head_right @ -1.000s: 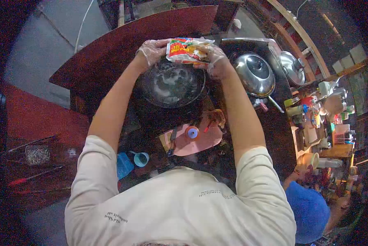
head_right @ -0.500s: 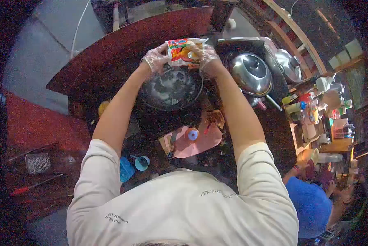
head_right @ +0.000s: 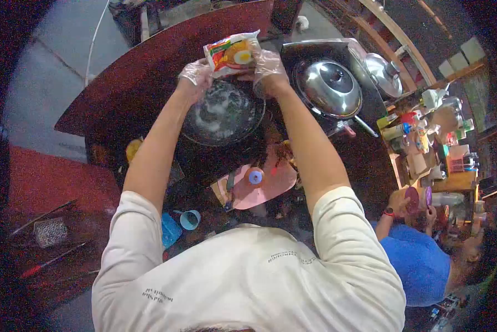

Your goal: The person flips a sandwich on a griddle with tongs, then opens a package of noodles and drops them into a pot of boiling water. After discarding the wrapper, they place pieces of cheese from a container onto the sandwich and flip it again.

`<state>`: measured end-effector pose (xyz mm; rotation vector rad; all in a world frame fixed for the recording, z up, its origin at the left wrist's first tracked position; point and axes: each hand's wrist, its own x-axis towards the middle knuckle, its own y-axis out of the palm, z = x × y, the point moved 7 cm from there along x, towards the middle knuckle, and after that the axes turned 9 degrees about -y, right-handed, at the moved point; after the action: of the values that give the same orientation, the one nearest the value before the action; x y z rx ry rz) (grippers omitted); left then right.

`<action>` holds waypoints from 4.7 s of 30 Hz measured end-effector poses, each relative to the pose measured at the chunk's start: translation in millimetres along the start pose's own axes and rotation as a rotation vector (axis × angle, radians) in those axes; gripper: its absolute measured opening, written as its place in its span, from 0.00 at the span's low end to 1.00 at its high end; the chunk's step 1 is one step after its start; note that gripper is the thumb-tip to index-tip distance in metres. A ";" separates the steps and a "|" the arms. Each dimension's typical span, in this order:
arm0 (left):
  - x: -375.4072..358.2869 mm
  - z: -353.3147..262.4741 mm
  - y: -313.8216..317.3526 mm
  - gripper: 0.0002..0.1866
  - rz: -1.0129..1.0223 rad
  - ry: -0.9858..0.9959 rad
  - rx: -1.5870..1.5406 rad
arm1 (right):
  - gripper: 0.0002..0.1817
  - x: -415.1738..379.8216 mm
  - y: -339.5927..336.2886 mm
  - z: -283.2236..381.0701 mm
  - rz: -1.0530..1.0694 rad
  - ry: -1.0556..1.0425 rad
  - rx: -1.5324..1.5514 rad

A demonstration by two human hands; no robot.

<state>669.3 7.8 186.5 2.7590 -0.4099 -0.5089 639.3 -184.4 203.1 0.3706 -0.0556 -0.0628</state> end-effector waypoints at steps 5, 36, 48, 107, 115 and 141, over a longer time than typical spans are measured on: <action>2.1 9.1 1.0 0.13 -0.048 -0.133 0.358 | 0.17 6.6 -4.9 11.7 0.172 -0.611 -2.032; -54.8 -57.8 28.0 0.18 -0.243 0.520 1.119 | 0.07 -29.9 61.0 30.1 0.438 -0.936 -1.751; -83.7 -31.3 36.6 0.12 -0.373 0.786 1.420 | 0.21 -158.3 -5.2 196.6 -0.109 -1.155 -1.649; -99.8 -69.8 89.3 0.23 -0.563 1.212 1.528 | 0.13 -292.0 -431.6 308.4 -0.773 -0.542 -0.175; -100.5 -74.1 106.8 0.22 -0.244 0.575 0.472 | 0.25 -147.2 -114.9 100.8 -0.333 -0.010 0.045; -97.0 -112.9 36.9 0.22 -0.500 0.181 1.379 | 0.24 -56.6 -28.7 22.5 0.058 0.049 -0.081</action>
<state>617.6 33.5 328.6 4.2355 0.0725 0.0159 580.0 -215.1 211.2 0.2897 -0.0150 0.0012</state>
